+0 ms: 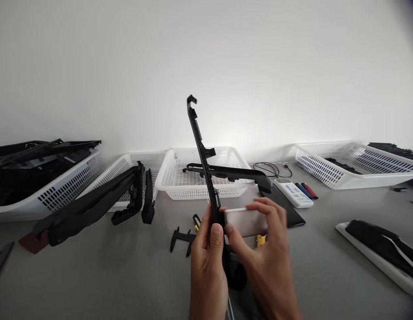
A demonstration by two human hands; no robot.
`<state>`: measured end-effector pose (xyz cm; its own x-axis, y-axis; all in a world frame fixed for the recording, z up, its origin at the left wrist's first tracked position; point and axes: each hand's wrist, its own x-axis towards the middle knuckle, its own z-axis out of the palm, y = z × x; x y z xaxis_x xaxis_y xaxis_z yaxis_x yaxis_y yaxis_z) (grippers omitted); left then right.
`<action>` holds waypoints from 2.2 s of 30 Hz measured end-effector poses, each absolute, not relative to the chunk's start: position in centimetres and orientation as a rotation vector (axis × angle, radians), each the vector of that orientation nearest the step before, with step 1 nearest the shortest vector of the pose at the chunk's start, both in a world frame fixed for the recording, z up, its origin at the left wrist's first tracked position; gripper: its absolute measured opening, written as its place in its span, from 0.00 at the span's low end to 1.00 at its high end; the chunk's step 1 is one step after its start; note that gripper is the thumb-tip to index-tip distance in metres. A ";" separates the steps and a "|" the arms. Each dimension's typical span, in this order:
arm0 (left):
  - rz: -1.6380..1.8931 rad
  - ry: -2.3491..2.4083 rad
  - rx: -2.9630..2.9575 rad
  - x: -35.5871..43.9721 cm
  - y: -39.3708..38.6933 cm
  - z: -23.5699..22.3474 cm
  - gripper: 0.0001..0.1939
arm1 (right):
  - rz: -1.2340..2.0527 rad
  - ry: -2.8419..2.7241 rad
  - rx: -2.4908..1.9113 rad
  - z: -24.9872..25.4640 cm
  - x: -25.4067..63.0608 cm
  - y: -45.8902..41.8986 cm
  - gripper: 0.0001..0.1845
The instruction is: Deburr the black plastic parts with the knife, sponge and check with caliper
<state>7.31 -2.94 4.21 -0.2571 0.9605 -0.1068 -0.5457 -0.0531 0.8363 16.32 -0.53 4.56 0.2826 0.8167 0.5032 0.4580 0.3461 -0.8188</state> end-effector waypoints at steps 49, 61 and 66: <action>1.521 0.554 0.109 12.6 -3.7 2.5 0.32 | 0.515 -1.254 -1.207 4.8 18.3 -0.7 0.23; 1.590 0.595 -0.045 8.2 -2.8 4.4 0.31 | 0.639 -1.636 -1.094 4.5 14.9 -2.3 0.26; 1.543 0.685 -0.168 8.2 -2.5 3.9 0.30 | 0.534 -1.545 -1.123 4.0 14.9 -2.2 0.24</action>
<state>8.17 -2.50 3.94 -0.1147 0.8571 -0.5022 -0.9474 0.0577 0.3150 14.88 -2.24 3.96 0.0488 0.8646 0.5002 0.3715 0.4491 -0.8126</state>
